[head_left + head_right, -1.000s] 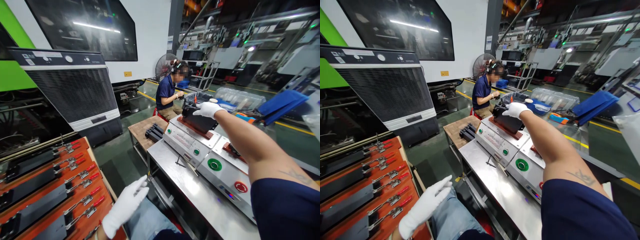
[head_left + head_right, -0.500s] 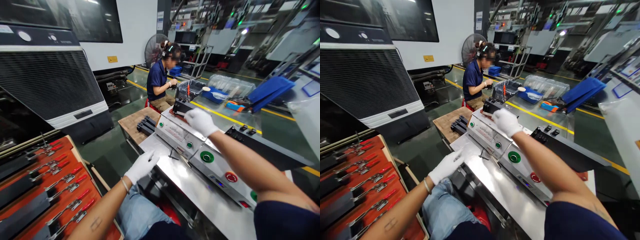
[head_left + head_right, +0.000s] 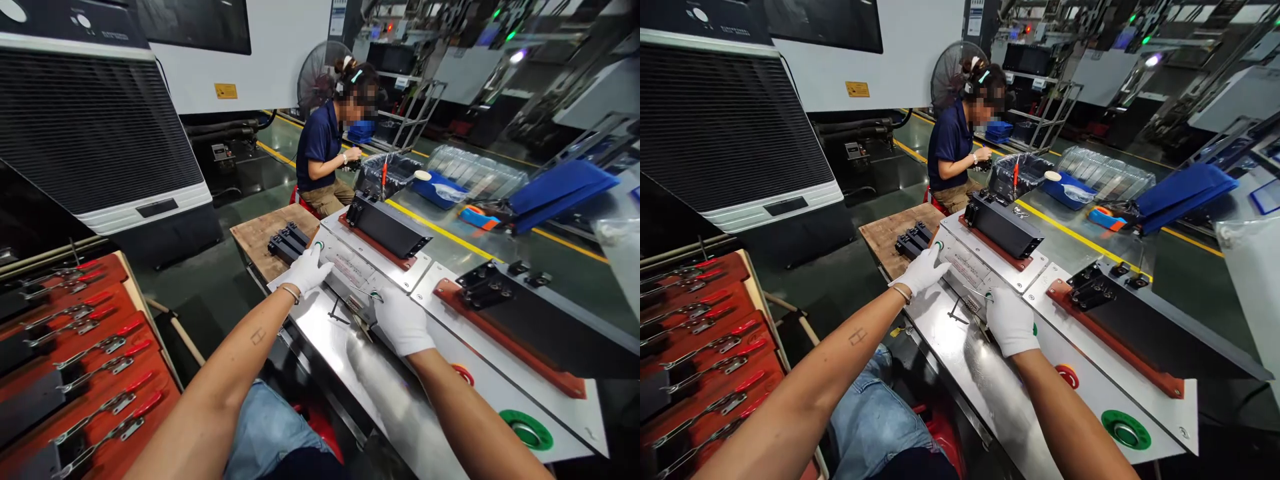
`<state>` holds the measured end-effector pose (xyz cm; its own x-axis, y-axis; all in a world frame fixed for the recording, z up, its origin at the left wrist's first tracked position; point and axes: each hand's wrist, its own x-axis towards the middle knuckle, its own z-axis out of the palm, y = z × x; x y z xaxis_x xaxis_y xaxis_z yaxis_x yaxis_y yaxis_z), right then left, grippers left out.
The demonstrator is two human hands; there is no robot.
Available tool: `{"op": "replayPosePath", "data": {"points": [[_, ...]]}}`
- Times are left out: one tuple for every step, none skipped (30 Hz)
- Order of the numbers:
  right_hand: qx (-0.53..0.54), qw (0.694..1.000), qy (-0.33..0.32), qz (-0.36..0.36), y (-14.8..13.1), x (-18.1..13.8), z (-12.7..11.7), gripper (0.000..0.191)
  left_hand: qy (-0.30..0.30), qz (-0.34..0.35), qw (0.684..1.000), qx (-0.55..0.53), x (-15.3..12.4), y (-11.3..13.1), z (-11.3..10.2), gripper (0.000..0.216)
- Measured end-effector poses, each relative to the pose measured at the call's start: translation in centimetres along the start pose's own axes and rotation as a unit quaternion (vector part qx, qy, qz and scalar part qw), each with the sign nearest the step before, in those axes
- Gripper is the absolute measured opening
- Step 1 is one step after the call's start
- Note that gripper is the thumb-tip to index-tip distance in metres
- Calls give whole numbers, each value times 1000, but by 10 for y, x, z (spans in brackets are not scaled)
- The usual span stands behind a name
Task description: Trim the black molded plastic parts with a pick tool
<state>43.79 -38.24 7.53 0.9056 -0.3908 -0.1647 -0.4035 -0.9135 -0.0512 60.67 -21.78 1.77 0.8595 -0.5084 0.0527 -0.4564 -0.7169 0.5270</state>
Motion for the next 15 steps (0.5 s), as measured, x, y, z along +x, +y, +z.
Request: {"op": "replayPosePath", "data": {"points": [[-3,1000,-1,4,0,1,0,43,-1,3,1000,6,0,0,2,73],[-6,1000,-3,7,0,3,1,43,-2,5,1000,12,1,1,4,73],[-12,1000,-5,10,1,4,1,43,-3,5,1000,18,1,2,5,74],[-18,1000,-6,15,1,7,1,43,-6,3,1000,24,2,3,6,74],[-23,1000,-8,17,2,9,1,42,-9,0,1000,29,4,3,5,75],[-29,999,-9,18,3,11,0,41,-14,-1,999,33,6,3,3,75],[-34,999,-9,16,2,12,-1,39,-22,-1,999,34,8,2,-1,75],[-39,999,-9,12,1,12,-1,38,-31,3,999,33,9,0,-5,73],[-43,999,-9,6,-2,11,-1,37,-42,10,999,29,9,-3,-10,70],[-45,999,-10,-5,-7,8,2,37,-51,17,998,23,6,-6,-15,66],[-44,999,-13,-24,-12,5,6,37,-56,23,998,15,0,-9,-19,63],[-39,998,-24,-50,-19,2,13,36,-55,25,998,6,-9,-13,-23,60],[-31,995,-41,-81,-27,-2,21,34,-50,25,998,-3,-21,-16,-25,58],[-23,992,-60,-109,-34,-4,32,31,-40,23,999,-13,-36,-18,-25,56],[-17,988,-78,-130,-41,-5,44,29,-29,21,999,-23,-52,-21,-24,54]]}}
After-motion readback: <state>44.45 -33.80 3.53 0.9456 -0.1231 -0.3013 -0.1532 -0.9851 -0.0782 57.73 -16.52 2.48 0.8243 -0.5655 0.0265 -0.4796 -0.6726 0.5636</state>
